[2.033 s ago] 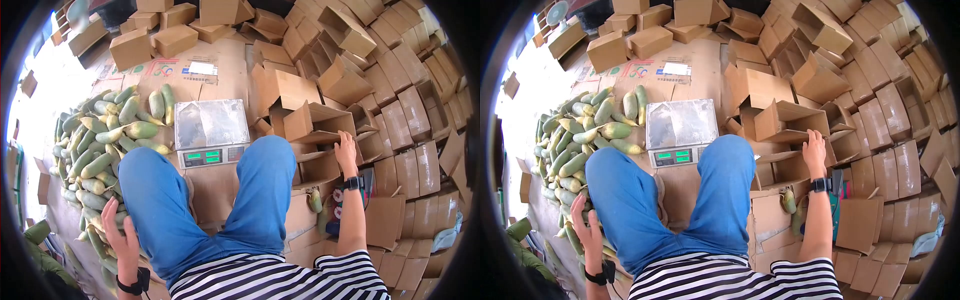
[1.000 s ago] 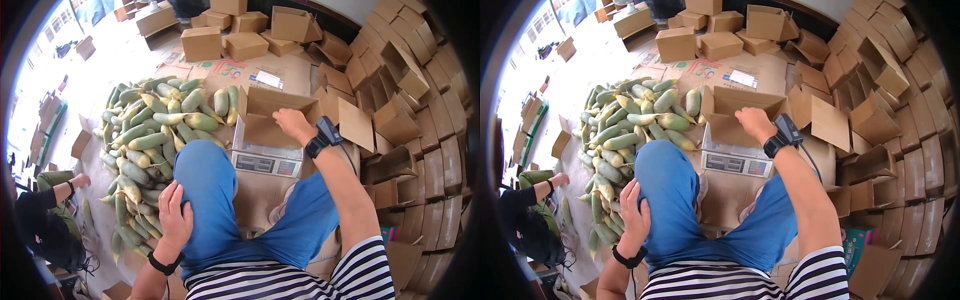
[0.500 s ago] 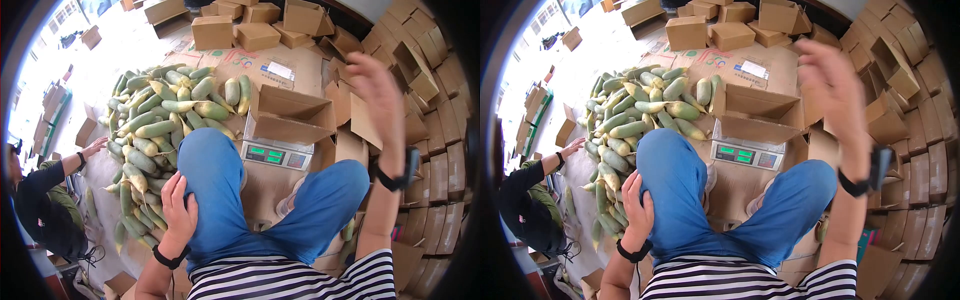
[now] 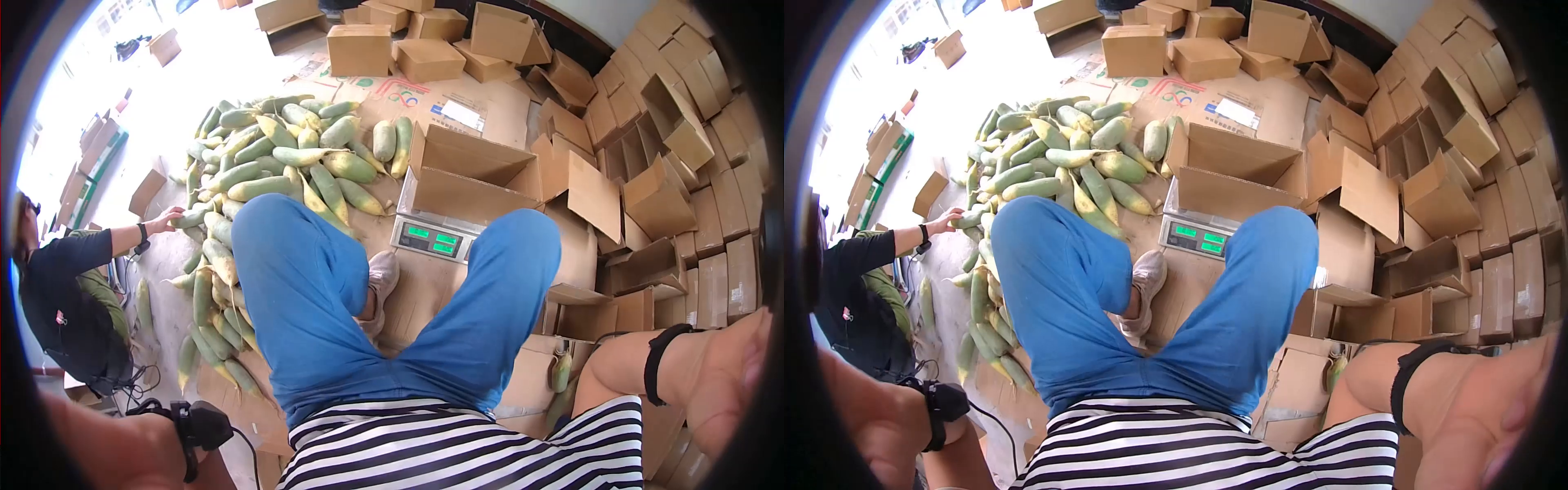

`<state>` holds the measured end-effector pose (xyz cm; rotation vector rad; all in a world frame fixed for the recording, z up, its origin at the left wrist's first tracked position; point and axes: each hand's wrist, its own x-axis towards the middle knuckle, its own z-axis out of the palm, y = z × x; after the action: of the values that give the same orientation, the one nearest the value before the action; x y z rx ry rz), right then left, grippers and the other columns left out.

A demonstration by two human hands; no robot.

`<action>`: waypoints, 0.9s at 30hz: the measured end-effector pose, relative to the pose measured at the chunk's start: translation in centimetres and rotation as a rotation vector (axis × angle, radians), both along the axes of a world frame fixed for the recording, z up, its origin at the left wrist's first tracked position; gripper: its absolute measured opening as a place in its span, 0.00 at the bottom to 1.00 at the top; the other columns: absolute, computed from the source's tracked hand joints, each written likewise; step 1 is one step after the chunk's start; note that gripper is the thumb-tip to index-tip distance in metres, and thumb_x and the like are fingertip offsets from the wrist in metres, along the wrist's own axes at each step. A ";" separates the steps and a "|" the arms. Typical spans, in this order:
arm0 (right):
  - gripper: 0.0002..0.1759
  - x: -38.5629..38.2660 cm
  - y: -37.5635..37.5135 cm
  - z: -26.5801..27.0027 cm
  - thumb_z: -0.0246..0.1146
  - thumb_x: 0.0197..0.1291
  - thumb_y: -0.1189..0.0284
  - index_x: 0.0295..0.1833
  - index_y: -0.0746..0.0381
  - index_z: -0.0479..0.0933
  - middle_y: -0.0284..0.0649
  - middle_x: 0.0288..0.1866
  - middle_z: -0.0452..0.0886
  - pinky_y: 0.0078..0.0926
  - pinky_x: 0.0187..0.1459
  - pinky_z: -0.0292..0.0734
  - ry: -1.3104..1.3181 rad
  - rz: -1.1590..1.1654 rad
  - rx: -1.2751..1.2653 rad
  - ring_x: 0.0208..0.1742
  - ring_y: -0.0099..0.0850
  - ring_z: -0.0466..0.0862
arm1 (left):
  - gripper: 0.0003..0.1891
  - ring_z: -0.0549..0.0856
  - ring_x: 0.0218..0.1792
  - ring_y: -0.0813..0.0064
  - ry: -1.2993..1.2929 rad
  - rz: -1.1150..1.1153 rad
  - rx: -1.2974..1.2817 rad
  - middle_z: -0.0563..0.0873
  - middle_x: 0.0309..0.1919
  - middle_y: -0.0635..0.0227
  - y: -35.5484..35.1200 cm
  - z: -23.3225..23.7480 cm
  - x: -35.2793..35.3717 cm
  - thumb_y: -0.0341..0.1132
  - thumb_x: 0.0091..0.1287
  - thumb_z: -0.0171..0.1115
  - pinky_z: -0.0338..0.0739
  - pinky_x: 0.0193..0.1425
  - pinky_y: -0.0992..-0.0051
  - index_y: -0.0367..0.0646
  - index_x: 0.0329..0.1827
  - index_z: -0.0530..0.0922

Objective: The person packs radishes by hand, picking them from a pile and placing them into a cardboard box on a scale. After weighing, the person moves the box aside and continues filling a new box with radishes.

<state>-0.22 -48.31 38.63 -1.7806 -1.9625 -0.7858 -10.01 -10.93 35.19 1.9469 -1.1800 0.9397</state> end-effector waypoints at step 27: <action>0.38 2.9 10.0 -1.5 0.59 0.67 0.65 0.78 0.50 0.49 0.55 0.75 0.50 0.19 0.34 0.84 -0.037 0.438 0.599 0.42 0.43 0.82 | 0.37 0.43 0.78 0.52 -0.048 0.080 0.222 0.44 0.78 0.50 2.6 2.0 -0.8 0.64 0.72 0.40 0.31 0.77 0.41 0.53 0.77 0.56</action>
<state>2.73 -38.27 37.09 -0.9595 -1.7819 -1.0983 -10.77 -8.34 37.15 2.1713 -1.2880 0.9347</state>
